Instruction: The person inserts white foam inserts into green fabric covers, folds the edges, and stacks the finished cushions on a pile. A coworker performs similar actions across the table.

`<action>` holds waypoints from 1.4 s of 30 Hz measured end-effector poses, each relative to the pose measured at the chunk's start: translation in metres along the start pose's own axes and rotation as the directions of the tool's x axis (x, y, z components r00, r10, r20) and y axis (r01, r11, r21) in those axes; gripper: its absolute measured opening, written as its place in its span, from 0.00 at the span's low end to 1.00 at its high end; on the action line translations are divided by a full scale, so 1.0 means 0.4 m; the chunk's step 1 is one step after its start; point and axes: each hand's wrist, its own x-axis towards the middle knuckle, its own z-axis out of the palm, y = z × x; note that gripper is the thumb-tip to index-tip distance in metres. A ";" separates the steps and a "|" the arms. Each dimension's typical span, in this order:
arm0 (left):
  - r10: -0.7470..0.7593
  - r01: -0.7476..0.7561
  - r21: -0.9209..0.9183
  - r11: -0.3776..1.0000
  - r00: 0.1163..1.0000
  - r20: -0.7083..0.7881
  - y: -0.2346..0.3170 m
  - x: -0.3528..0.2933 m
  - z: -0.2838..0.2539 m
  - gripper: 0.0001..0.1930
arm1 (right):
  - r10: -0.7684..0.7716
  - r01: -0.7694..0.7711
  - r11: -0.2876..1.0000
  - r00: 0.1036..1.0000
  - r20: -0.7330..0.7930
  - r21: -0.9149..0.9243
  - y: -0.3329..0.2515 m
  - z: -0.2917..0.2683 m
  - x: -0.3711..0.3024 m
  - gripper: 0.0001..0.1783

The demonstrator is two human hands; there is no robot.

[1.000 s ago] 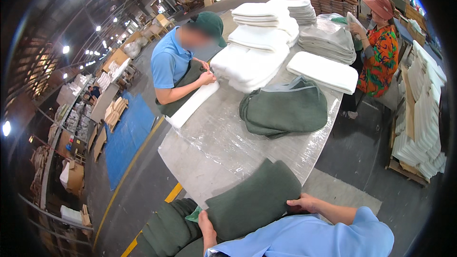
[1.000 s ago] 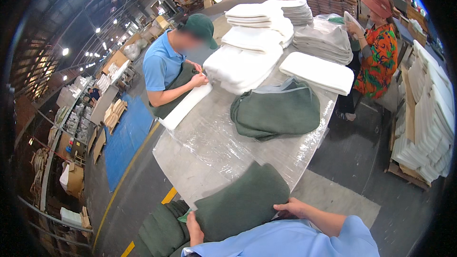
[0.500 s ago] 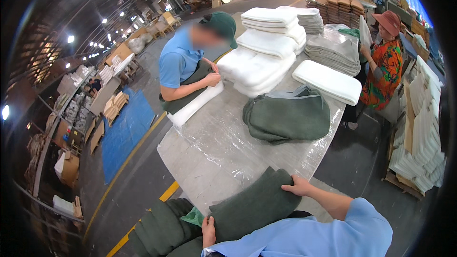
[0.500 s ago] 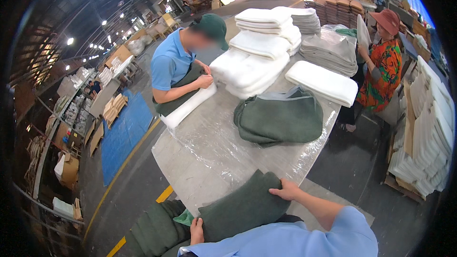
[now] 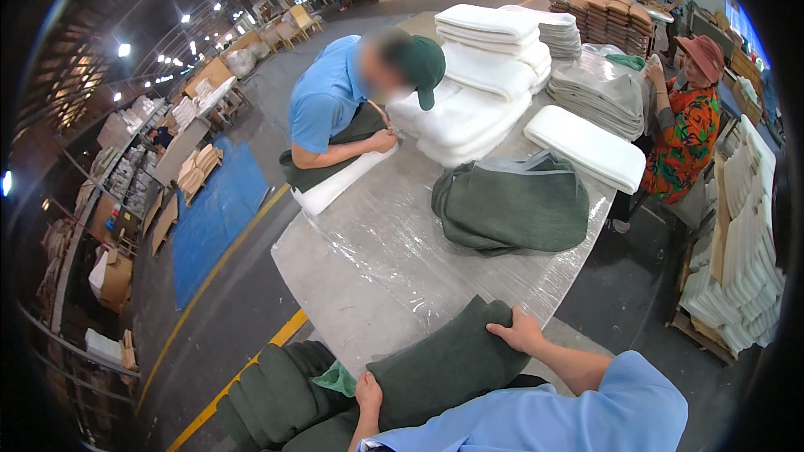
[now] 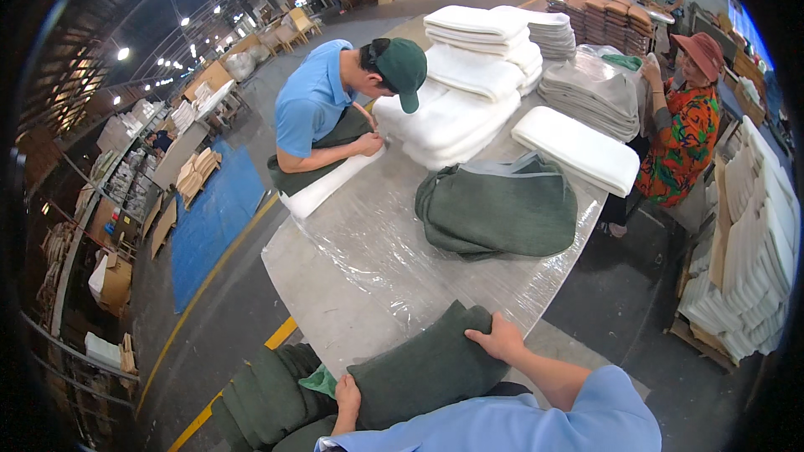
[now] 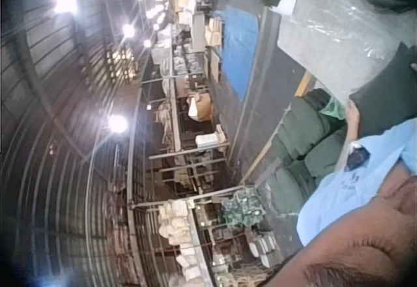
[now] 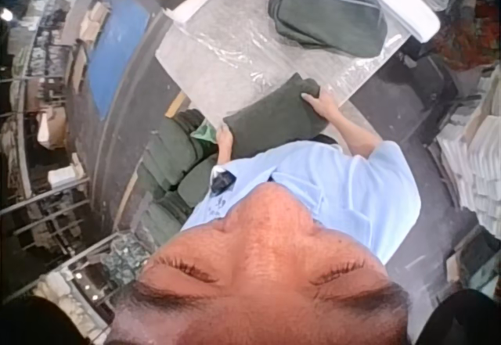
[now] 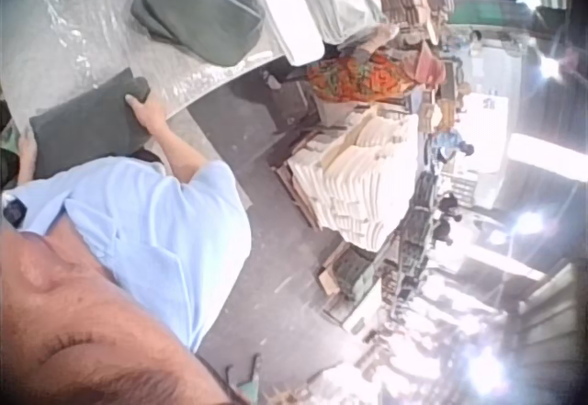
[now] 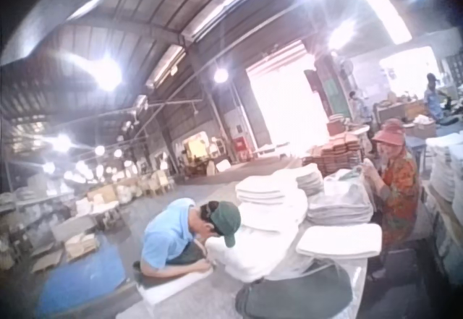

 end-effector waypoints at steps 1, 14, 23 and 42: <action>-0.009 0.009 0.020 1.000 1.000 -0.009 0.001 0.003 0.003 0.27 | 0.002 -0.002 1.000 1.000 -0.012 -0.005 0.001 0.004 0.000 0.52; -0.074 0.056 0.233 0.971 0.995 0.068 0.021 0.063 -0.010 0.31 | 0.032 -0.033 0.999 0.999 -0.021 -0.011 -0.009 0.021 0.020 0.51; -0.043 0.026 0.222 0.975 0.997 0.069 -0.001 0.048 0.032 0.41 | 0.051 -0.050 0.999 0.998 0.040 -0.014 0.008 0.007 0.019 0.56; 0.383 -0.376 -0.073 0.924 0.913 0.140 -0.060 -0.039 -0.057 0.42 | -0.193 0.196 0.978 0.980 0.053 -0.066 -0.020 -0.012 0.061 0.58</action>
